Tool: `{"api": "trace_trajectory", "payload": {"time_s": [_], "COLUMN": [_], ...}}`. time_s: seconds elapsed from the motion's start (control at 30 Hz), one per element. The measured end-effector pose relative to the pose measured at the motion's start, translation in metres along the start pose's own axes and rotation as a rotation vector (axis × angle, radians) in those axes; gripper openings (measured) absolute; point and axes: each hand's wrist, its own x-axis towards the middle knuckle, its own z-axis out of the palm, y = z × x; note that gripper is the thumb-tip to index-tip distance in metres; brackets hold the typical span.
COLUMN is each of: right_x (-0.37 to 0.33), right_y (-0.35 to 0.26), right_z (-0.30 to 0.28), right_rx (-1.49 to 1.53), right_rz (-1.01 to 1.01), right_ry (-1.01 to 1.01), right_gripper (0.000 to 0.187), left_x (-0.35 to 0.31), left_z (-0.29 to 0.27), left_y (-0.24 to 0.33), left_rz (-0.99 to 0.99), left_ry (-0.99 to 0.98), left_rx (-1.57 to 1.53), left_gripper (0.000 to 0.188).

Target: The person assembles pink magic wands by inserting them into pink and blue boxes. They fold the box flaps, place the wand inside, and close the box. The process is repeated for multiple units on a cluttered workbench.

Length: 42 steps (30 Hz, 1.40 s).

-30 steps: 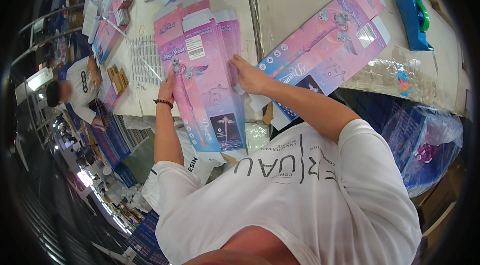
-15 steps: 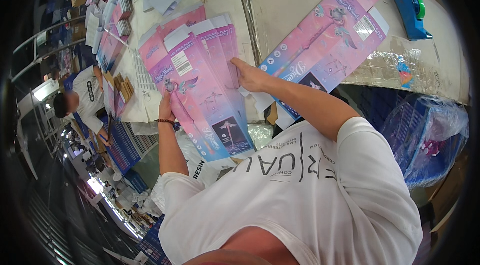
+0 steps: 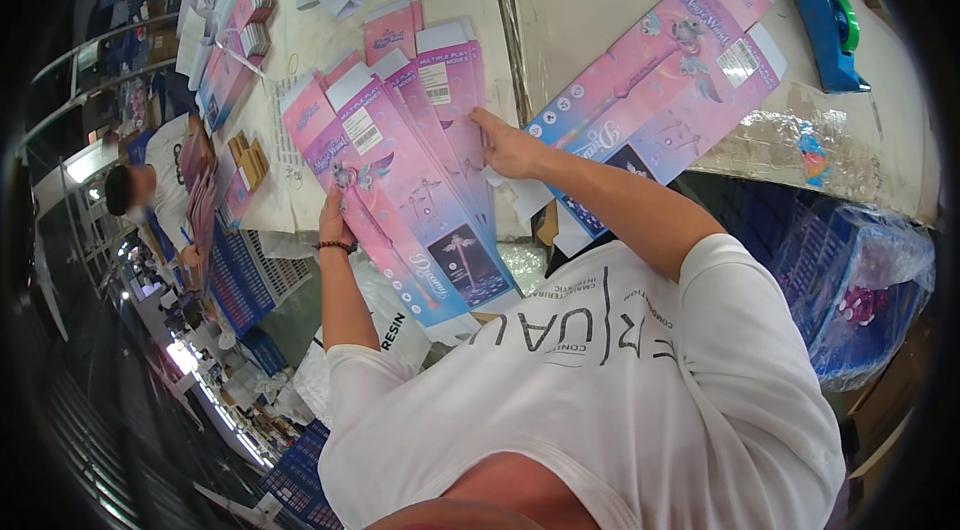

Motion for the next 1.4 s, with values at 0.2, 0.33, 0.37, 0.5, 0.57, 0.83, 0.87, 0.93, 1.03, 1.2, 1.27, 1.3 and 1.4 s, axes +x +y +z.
{"api": "trace_trajectory", "payload": {"time_s": [0.2, 0.33, 0.37, 0.5, 0.57, 0.83, 0.87, 0.93, 1.03, 1.2, 1.27, 1.3, 1.4], "right_x": [0.002, -0.001, -0.002, -0.002, -0.002, -0.002, -0.001, 0.001, 0.002, -0.002, -0.006, -0.007, -0.006], "right_y": [0.003, -0.003, -0.005, -0.007, -0.006, -0.009, -0.01, -0.011, -0.013, -0.022, -0.027, -0.029, -0.03], "right_z": [0.002, 0.0, 0.0, 0.0, 0.0, -0.012, -0.014, -0.016, -0.017, -0.024, -0.027, -0.029, -0.029], "right_rx": [-0.06, -0.001, 0.034, 0.036, 0.021, 0.037, 0.006, -0.025, -0.021, 0.071, 0.125, 0.143, 0.081], "right_rz": [-0.012, 0.006, 0.026, 0.009, 0.013, 0.022, -0.004, -0.031, -0.034, -0.063, -0.023, -0.044, -0.019], "right_ry": [0.003, 0.002, -0.007, 0.023, 0.016, -0.124, -0.127, -0.152, -0.196, -0.225, -0.242, -0.243, -0.225], "right_gripper": [0.069, 0.069, 0.069, 0.07, 0.071, 0.073, 0.073, 0.073, 0.074, 0.074, 0.074, 0.074, 0.072], "left_x": [0.005, 0.024, 0.029, 0.036, 0.034, 0.03, 0.033, 0.039, 0.043, 0.026, 0.015, 0.01, -0.005], "left_z": [0.026, 0.053, 0.059, 0.064, 0.061, 0.061, 0.064, 0.072, 0.083, 0.087, 0.082, 0.078, 0.061], "left_y": [0.02, 0.02, 0.018, 0.019, 0.019, 0.014, 0.016, 0.019, 0.023, 0.029, 0.029, 0.029, 0.018], "left_rz": [0.1, 0.037, 0.034, 0.073, 0.032, 0.153, 0.116, 0.135, 0.125, 0.121, 0.155, 0.191, 0.193], "left_ry": [-0.016, -0.068, -0.093, -0.021, -0.019, 0.009, 0.0, -0.08, -0.107, -0.061, -0.075, -0.101, -0.024], "left_rx": [0.165, 0.207, 0.238, 0.401, 0.351, 0.193, 0.223, 0.236, 0.267, 0.24, 0.231, 0.212, 0.17], "left_gripper": [0.057, 0.059, 0.06, 0.066, 0.067, 0.06, 0.06, 0.06, 0.062, 0.058, 0.056, 0.055, 0.057]}}
